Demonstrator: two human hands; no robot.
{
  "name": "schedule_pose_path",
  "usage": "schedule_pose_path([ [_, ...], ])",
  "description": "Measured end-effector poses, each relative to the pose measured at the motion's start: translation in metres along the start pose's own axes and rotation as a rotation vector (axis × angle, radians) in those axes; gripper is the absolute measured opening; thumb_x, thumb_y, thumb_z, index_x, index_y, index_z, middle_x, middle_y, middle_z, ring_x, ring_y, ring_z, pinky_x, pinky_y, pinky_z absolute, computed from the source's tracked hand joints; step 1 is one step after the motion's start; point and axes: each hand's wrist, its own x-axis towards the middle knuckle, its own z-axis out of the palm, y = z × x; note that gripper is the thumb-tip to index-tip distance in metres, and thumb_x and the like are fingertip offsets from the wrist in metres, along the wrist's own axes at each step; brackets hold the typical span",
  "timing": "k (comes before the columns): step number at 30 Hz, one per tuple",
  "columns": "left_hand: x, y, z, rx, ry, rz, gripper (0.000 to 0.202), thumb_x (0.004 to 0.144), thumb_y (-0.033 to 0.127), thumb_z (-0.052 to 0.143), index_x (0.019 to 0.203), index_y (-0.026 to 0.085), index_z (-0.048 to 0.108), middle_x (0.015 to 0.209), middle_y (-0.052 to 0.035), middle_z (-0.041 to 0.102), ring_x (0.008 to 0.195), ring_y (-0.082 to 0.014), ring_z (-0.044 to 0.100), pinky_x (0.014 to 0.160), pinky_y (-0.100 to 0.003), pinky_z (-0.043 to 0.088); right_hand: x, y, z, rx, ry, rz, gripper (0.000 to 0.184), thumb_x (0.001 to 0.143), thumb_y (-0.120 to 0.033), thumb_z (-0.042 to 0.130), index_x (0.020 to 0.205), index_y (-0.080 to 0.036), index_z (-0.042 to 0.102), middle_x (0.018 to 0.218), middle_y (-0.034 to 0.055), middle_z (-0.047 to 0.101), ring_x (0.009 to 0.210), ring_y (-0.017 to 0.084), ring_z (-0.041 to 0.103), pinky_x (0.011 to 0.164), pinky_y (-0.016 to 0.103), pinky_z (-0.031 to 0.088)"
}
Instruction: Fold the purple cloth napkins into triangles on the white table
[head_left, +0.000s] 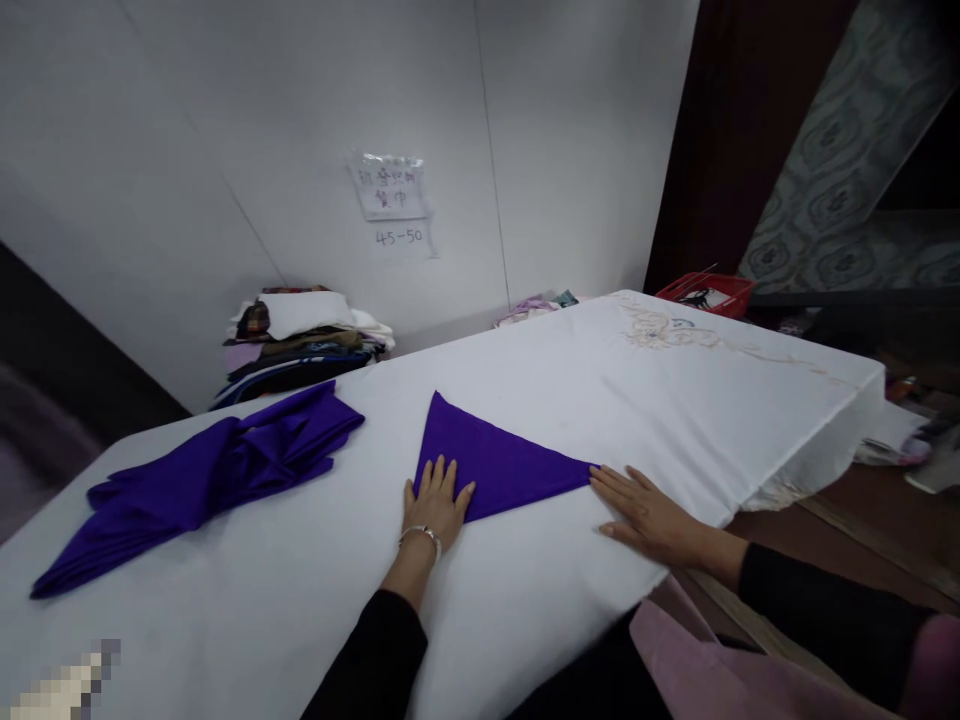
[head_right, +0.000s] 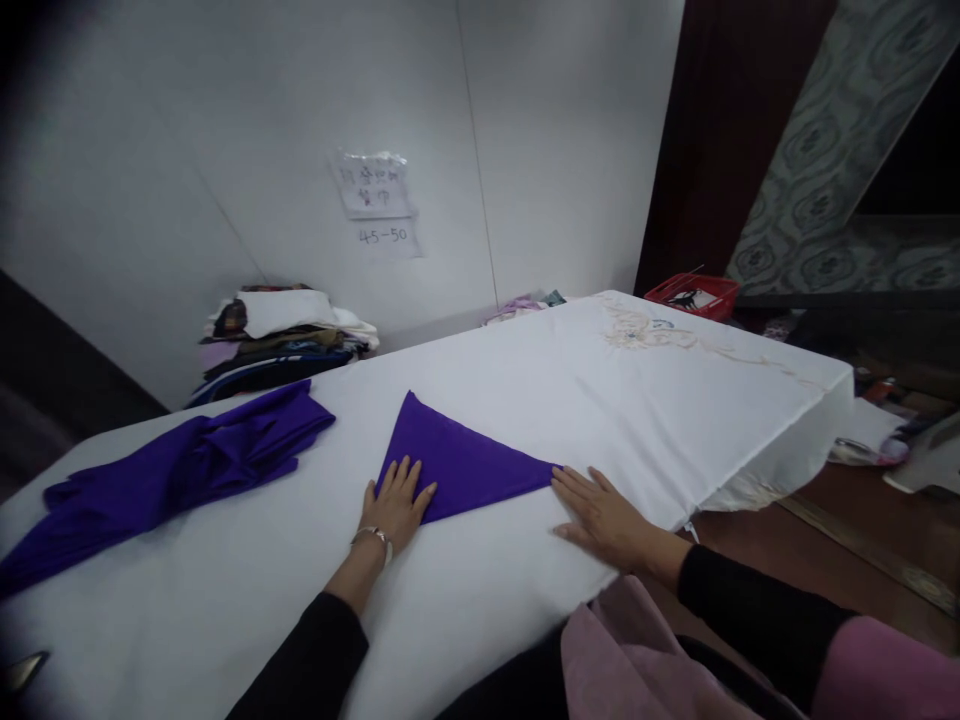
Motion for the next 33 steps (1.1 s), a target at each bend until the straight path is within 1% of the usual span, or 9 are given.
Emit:
schedule_pose_path([
  [5, -0.002, 0.000, 0.001, -0.028, 0.029, 0.001, 0.064, 0.089, 0.055, 0.018, 0.141, 0.018, 0.027, 0.149, -0.0065, 0.020, 0.137, -0.0255, 0.012, 0.108, -0.052, 0.013, -0.008, 0.007, -0.003, -0.049, 0.006, 0.039, 0.063, 0.090, -0.055, 0.033, 0.143, -0.024, 0.020, 0.147, 0.0098, 0.025, 0.134, 0.027, 0.023, 0.107, 0.054, 0.015],
  [8, -0.003, 0.000, 0.001, -0.044, 0.030, 0.000, 0.064, 0.089, 0.055, 0.018, 0.140, 0.017, 0.027, 0.149, -0.0066, 0.020, 0.137, -0.0252, 0.012, 0.108, -0.052, 0.012, 0.002, -0.007, -0.013, -0.081, 0.086, 0.042, 0.065, 0.090, -0.055, 0.035, 0.144, -0.023, 0.017, 0.148, 0.0091, 0.022, 0.135, 0.027, 0.017, 0.108, 0.053, 0.013],
  [12, -0.003, 0.000, 0.003, -0.056, 0.026, 0.003, 0.066, 0.089, 0.056, 0.015, 0.141, 0.018, 0.026, 0.150, -0.0067, 0.018, 0.137, -0.0253, 0.011, 0.108, -0.052, 0.012, 0.039, -0.053, -0.023, -0.023, 0.147, -0.073, 0.065, 0.091, -0.053, 0.034, 0.144, -0.022, 0.015, 0.149, 0.0089, 0.017, 0.136, 0.025, 0.012, 0.109, 0.051, 0.011],
  [17, -0.001, -0.001, 0.001, -0.011, 0.015, 0.004, 0.059, 0.090, 0.048, 0.020, 0.141, 0.019, 0.026, 0.150, -0.0068, 0.018, 0.137, -0.0247, 0.012, 0.107, -0.053, 0.013, 0.110, -0.123, -0.018, 0.121, 0.014, -0.264, 0.074, 0.088, -0.061, 0.031, 0.144, -0.014, 0.018, 0.149, 0.0126, 0.015, 0.137, 0.024, 0.008, 0.110, 0.047, 0.006],
  [20, 0.000, -0.003, -0.002, 0.025, -0.056, 0.035, 0.055, 0.089, 0.041, 0.028, 0.140, 0.022, 0.028, 0.150, -0.0067, 0.015, 0.138, -0.0257, 0.009, 0.106, -0.054, 0.015, 0.147, -0.144, -0.007, 0.204, -0.012, -0.277, 0.079, 0.086, -0.064, 0.030, 0.144, -0.012, 0.015, 0.149, 0.0143, 0.015, 0.137, 0.025, 0.007, 0.109, 0.048, 0.004],
  [22, 0.001, -0.003, -0.002, 0.035, -0.076, 0.044, 0.054, 0.089, 0.039, 0.029, 0.140, 0.022, 0.028, 0.151, -0.0069, 0.014, 0.138, -0.0258, 0.008, 0.106, -0.054, 0.015, 0.162, -0.147, 0.002, 0.245, -0.036, -0.225, 0.081, 0.087, -0.065, 0.028, 0.144, -0.011, 0.012, 0.149, 0.0152, 0.014, 0.137, 0.027, 0.007, 0.109, 0.050, 0.004],
  [25, 0.003, -0.003, 0.000, 0.037, -0.039, 0.021, 0.056, 0.089, 0.040, 0.026, 0.141, 0.020, 0.024, 0.150, -0.0072, 0.015, 0.138, -0.0243, 0.010, 0.107, -0.053, 0.015, 0.164, -0.137, 0.015, 0.248, -0.059, -0.129, 0.082, 0.086, -0.066, 0.025, 0.144, -0.008, 0.012, 0.149, 0.0171, 0.015, 0.137, 0.029, 0.007, 0.108, 0.051, 0.004],
  [29, 0.004, -0.001, 0.003, 0.023, -0.020, 0.002, 0.060, 0.090, 0.050, 0.020, 0.142, 0.019, 0.024, 0.150, -0.0067, 0.016, 0.138, -0.0249, 0.011, 0.107, -0.053, 0.014, 0.140, -0.115, 0.023, 0.167, -0.004, -0.074, 0.083, 0.085, -0.068, 0.022, 0.144, -0.010, 0.017, 0.149, 0.0158, 0.017, 0.137, 0.028, 0.007, 0.109, 0.050, 0.004],
  [33, 0.003, 0.000, 0.002, 0.006, -0.019, -0.005, 0.064, 0.089, 0.053, 0.017, 0.142, 0.018, 0.023, 0.150, -0.0067, 0.015, 0.138, -0.0253, 0.010, 0.107, -0.053, 0.014, 0.109, -0.088, 0.017, 0.101, -0.014, -0.036, 0.083, 0.084, -0.070, 0.020, 0.144, -0.012, 0.018, 0.149, 0.0139, 0.015, 0.137, 0.028, 0.008, 0.109, 0.050, 0.005],
])
